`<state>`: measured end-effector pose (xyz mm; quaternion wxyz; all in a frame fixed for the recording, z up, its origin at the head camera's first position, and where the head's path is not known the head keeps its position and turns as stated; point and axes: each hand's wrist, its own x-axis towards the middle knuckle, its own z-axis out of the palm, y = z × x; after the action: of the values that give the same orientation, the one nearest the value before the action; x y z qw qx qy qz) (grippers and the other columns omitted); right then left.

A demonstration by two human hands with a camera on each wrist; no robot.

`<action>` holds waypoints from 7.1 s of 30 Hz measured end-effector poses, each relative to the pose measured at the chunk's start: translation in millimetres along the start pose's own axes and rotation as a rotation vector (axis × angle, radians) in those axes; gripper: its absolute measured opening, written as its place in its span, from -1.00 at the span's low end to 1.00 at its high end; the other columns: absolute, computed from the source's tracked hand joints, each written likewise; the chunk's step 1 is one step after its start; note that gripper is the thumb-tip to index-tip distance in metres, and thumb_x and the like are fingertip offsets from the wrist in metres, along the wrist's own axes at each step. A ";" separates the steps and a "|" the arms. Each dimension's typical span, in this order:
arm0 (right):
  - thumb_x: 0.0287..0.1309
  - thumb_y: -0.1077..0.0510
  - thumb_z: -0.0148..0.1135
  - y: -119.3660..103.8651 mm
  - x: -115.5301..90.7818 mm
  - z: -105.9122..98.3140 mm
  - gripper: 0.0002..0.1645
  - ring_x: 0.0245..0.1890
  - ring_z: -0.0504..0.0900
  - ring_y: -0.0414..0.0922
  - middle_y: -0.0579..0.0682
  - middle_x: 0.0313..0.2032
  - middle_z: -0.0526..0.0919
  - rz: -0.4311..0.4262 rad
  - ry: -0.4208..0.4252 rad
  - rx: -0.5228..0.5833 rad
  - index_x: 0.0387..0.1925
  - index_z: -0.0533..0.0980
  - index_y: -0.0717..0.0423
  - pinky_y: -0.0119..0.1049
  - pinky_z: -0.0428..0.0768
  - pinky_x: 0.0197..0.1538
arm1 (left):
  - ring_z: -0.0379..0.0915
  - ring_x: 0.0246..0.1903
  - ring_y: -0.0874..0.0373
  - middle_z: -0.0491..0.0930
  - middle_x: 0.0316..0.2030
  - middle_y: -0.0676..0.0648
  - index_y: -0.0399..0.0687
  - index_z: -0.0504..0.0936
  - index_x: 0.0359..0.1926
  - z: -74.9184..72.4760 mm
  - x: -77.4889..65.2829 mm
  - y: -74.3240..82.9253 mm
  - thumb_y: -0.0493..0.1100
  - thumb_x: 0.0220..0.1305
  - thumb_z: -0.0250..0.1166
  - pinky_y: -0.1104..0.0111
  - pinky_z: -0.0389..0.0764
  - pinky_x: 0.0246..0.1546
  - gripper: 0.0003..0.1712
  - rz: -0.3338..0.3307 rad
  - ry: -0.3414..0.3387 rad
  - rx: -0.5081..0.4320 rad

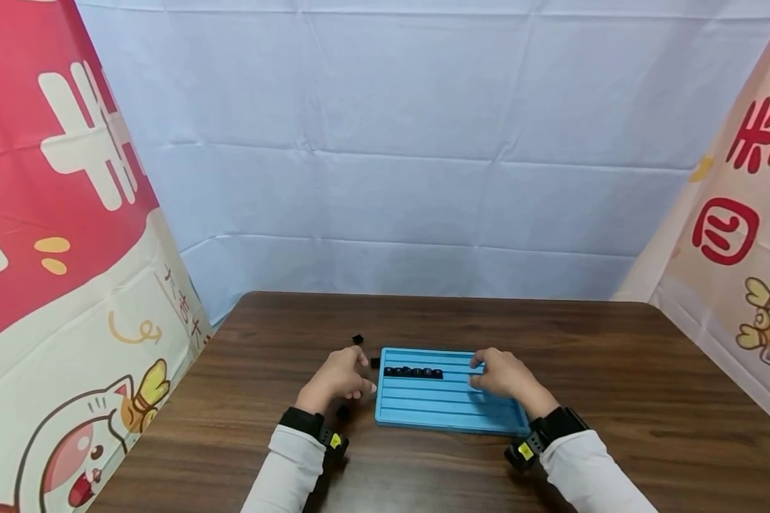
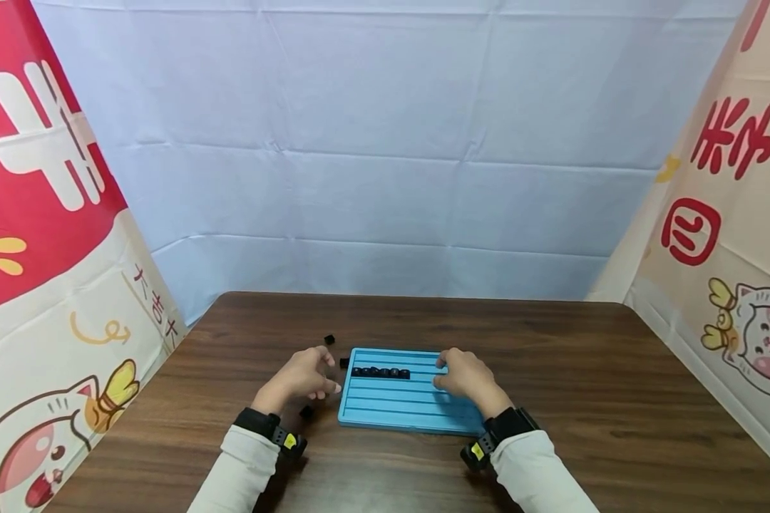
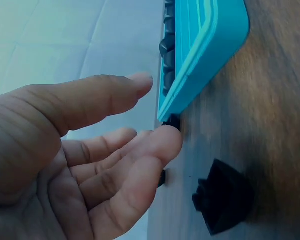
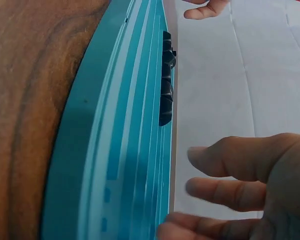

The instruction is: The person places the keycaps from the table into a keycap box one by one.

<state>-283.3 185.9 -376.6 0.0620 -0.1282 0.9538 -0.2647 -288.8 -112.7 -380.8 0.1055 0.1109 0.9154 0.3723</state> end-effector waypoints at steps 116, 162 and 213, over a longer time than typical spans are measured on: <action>-0.05 0.41 0.18 33.0 -34.2 -4.5 -0.79 -0.48 0.42 -0.02 0.13 -0.45 0.45 0.290 -0.013 -0.041 -0.30 0.45 0.45 -0.23 0.45 -0.45 | 0.40 -0.43 0.18 0.51 -0.45 0.06 -0.15 0.58 -0.31 -7.3 -11.3 -12.9 -0.42 0.06 0.33 0.30 0.48 -0.41 -0.82 0.262 0.036 0.127; -0.09 0.42 0.23 36.0 -37.5 -4.2 -0.75 -0.59 0.47 -0.09 0.13 -0.49 0.46 0.305 -0.003 0.044 -0.28 0.47 0.47 -0.32 0.44 -0.57 | 0.42 -0.50 0.17 0.48 -0.47 0.02 -0.16 0.56 -0.35 14.0 -0.8 4.7 -0.29 -0.05 0.47 0.35 0.51 -0.49 -0.75 0.267 0.094 -0.057; -0.08 0.45 0.18 40.0 -37.4 -0.6 -0.92 -0.61 0.46 -0.09 0.09 -0.55 0.42 0.300 0.009 0.073 -0.47 0.47 0.32 -0.33 0.44 -0.58 | 0.45 -0.36 0.20 0.51 -0.38 0.08 -0.04 0.60 -0.31 43.2 37.3 15.3 -0.28 0.04 0.42 0.33 0.51 -0.36 -0.81 0.355 0.023 0.026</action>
<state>-256.0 229.6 -395.1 0.1015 0.0194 0.9522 -0.2875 -310.5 -63.2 -404.4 0.0264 0.2678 0.8873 0.3746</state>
